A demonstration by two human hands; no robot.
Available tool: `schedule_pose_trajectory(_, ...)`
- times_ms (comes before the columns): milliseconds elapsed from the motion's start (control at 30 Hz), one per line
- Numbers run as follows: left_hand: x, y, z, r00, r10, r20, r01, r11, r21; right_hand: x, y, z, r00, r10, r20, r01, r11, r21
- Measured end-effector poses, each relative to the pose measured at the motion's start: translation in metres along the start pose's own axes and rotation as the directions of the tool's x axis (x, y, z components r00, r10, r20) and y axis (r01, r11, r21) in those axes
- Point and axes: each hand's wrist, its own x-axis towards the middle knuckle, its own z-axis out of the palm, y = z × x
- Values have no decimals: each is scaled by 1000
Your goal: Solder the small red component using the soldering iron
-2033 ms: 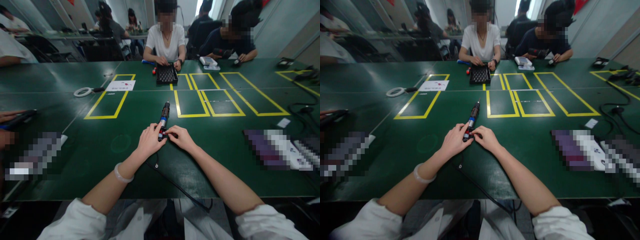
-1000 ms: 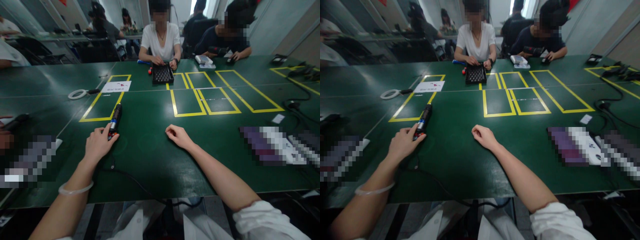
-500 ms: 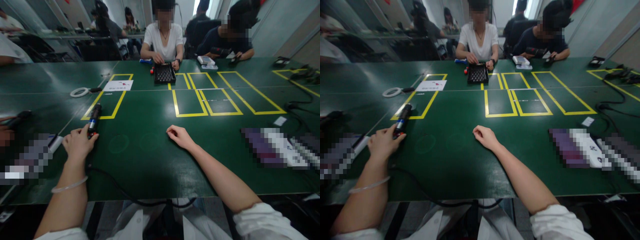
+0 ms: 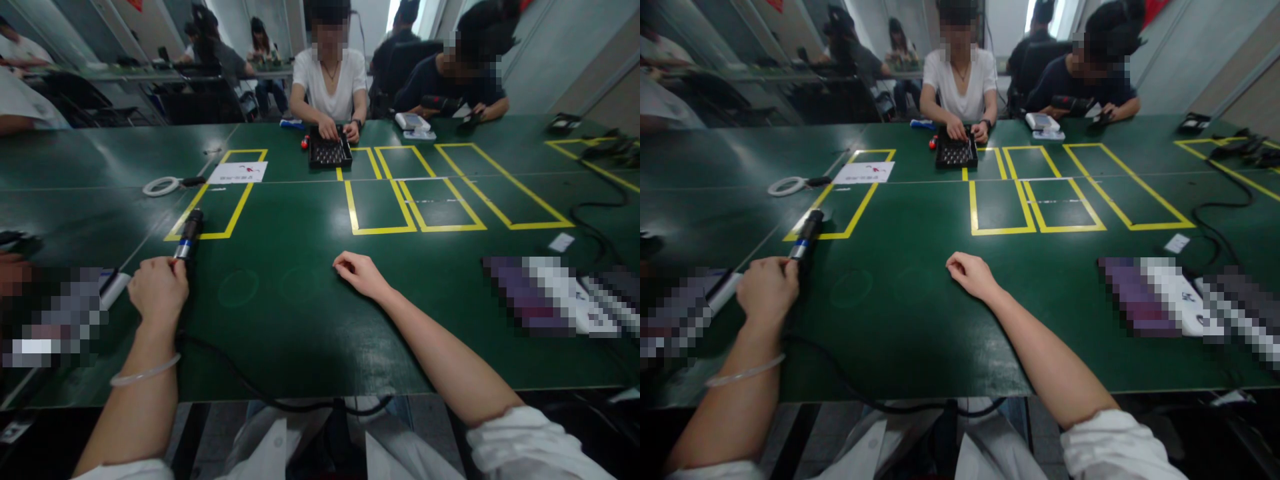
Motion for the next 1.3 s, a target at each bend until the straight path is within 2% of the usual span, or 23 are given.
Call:
schedule_pose_trajectory(100, -5, 13, -6, 984, -13, -180, -7, 994, -107, 0, 0, 1, 1000, 5, 5, -5, 1000, 2)
schedule_pose_trajectory(133, -7, 20, -9, 980, 11, -201, -50, 981, -190, 0, 0, 1, 1000, 4, 4, -4, 1000, 5)
schedule_pose_trajectory(200, -14, 40, -15, 981, 91, -173, -153, 910, -385, 0, -1, 1, 1000, 0, -1, 0, 1000, 17)
schedule_pose_trajectory(267, -22, 66, -21, 972, 211, -105, -234, 800, -552, 0, -1, 0, 1000, 0, -5, 1, 999, 42)
schedule_pose_trajectory(367, -35, 111, -27, 915, 402, 22, -269, 652, -709, 0, -2, -1, 1000, 16, 0, -15, 992, 128)
schedule_pose_trajectory(433, -44, 140, -28, 838, 534, 107, -241, 540, -807, -1, -2, -2, 999, 35, 16, -38, 972, 230)
schedule_pose_trajectory(533, -55, 174, -25, 664, 716, 216, -102, 374, -922, -1, -3, -2, 995, 38, 95, -74, 908, 413)
schedule_pose_trajectory(600, -61, 188, -20, 542, 792, 281, 18, 323, -946, -2, -6, -1, 987, 3, 161, -86, 857, 508)
schedule_pose_trajectory(633, -63, 192, -16, 495, 813, 306, 63, 317, -946, -2, -7, -1, 983, -9, 182, -90, 843, 530)
schedule_pose_trajectory(700, -66, 195, -9, 447, 831, 331, 110, 316, -942, -2, -10, 0, 978, -25, 206, -97, 822, 562)
schedule_pose_trajectory(800, -69, 193, -1, 447, 831, 331, 136, 303, -943, -2, -14, 2, 978, -25, 206, -100, 813, 574)
schedule_pose_trajectory(1000, -71, 190, 6, 522, 791, 319, 194, 254, -947, -2, -14, 4, 985, -36, 168, -60, 844, 533)
schedule_pose_trajectory(1133, -70, 191, 16, 568, 752, 335, 287, 200, -937, -2, -12, 3, 995, -32, 93, -15, 885, 466)
schedule_pose_trajectory(1300, -68, 191, 20, 607, 721, 334, 258, 218, -941, -1, -7, 3, 998, -48, 42, 26, 912, 410)
